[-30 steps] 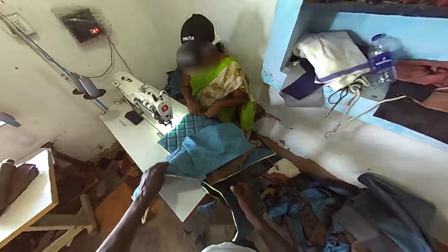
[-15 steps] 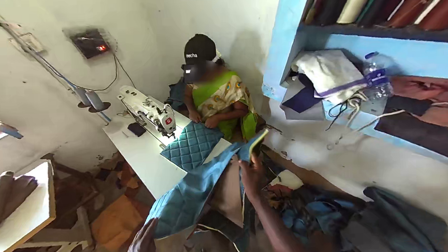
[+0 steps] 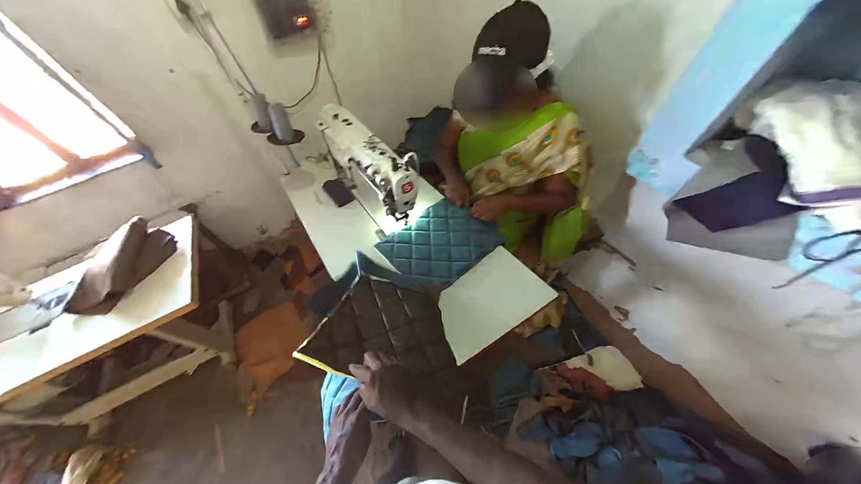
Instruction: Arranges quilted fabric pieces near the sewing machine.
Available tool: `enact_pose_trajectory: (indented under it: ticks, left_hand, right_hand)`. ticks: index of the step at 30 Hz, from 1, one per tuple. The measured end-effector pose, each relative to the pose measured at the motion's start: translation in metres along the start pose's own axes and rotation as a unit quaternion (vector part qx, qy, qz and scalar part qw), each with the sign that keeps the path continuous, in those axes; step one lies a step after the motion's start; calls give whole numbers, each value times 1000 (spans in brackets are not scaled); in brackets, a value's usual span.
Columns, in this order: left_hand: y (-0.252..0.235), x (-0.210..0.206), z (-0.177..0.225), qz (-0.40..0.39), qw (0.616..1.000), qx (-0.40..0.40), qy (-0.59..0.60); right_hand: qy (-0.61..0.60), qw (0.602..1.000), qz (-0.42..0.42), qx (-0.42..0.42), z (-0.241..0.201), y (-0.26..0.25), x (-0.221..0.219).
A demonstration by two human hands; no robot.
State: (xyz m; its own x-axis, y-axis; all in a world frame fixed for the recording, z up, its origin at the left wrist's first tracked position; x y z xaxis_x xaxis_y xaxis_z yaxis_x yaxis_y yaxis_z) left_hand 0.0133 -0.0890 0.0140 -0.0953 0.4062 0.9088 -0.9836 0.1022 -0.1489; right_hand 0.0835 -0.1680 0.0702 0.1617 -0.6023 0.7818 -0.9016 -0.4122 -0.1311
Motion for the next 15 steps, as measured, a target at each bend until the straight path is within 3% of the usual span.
enact_pose_trajectory:
  ticks: [4, 7, 11, 15]
  left_hand:
    - [4, -4, 0, -1, 999, 1, 36]
    - [7, -11, -2, -5, 1000, 4, 25]
    - [9, -17, -8, -30, 999, 23, 21]
    - [10, -18, -8, -13, 999, 18, 38]
  right_hand:
    - [-44, 998, 31, -12, 13, 10, 7]
    - [-122, 982, 141, -38, 27, 22, 54]
    - [-253, 873, 405, -104, 89, 70, 162]
    - [-279, 735, 565, -251, 187, 149, 225]
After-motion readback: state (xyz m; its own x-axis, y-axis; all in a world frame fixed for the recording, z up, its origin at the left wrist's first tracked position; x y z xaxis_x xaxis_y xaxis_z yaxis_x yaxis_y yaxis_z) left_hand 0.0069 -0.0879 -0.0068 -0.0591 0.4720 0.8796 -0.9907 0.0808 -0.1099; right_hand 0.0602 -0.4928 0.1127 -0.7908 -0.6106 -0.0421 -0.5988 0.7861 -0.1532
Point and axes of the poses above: each hand's wrist, its own y-axis away from the middle knuckle, its own x-axis out of the back of the hand, z = x × y, the point moved 9 cm from there along -y, towards the middle knuckle, and after that the axes turned 10 degrees about z, right-handed, at the moved point
